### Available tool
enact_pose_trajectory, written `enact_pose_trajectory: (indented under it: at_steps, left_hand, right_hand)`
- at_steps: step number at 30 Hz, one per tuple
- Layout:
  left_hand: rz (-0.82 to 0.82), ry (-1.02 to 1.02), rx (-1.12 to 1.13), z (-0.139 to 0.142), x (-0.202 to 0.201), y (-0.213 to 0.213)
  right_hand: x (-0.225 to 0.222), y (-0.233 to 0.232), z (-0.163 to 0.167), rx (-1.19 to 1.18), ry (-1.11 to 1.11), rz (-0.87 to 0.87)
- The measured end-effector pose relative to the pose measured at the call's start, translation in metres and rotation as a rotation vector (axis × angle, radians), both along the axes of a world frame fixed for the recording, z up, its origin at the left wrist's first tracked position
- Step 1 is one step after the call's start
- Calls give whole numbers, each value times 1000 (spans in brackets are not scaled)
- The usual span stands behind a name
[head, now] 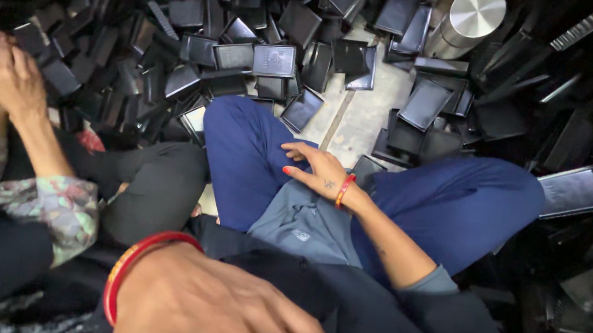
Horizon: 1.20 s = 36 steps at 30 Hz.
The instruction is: The person sits on the floor and repeatedly picks up small black plastic trays and their corresponding lids from a large pile. They align and press the lids onto the trays, then place the assembled units into a small stack on their lap. The process continues with the person handling items one at a time.
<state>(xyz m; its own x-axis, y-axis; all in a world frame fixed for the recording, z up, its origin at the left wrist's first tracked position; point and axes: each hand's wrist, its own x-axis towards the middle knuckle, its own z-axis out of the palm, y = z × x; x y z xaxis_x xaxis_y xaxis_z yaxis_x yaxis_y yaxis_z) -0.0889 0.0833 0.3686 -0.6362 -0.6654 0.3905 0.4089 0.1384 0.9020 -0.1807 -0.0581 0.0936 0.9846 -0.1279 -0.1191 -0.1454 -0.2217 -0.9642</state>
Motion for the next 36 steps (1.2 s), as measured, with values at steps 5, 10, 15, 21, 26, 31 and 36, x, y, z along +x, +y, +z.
enact_pose_trajectory:
  at_steps: [5,10,15,21,26,31,36]
  left_hand:
    - [22,-45,-3,-22,31,-12]
    - [668,-417,80,-51,77,-28]
    - [1147,-985,316,-135,108,-28]
    - [1216,-956,360,-206,132,17]
    - [1482,-1114,131,-246,155,-10]
    - [1412,-1560,116,-296,187,-61]
    - [1427,-1547,285,-305,200,-64]
  right_hand:
    - [16,-25,-14,-158,-32,-253]
    - [66,-83,-44,-523,-155,-572]
    - [113,-125,-72,-868,-122,-612]
    - [98,-144,-79,-785,28,-552]
    - [38,-124,-43,521,-121,-691]
    - [-26,-91,-3,1559,-292,-543]
    - [-37,-85,3,1440,-218,-631]
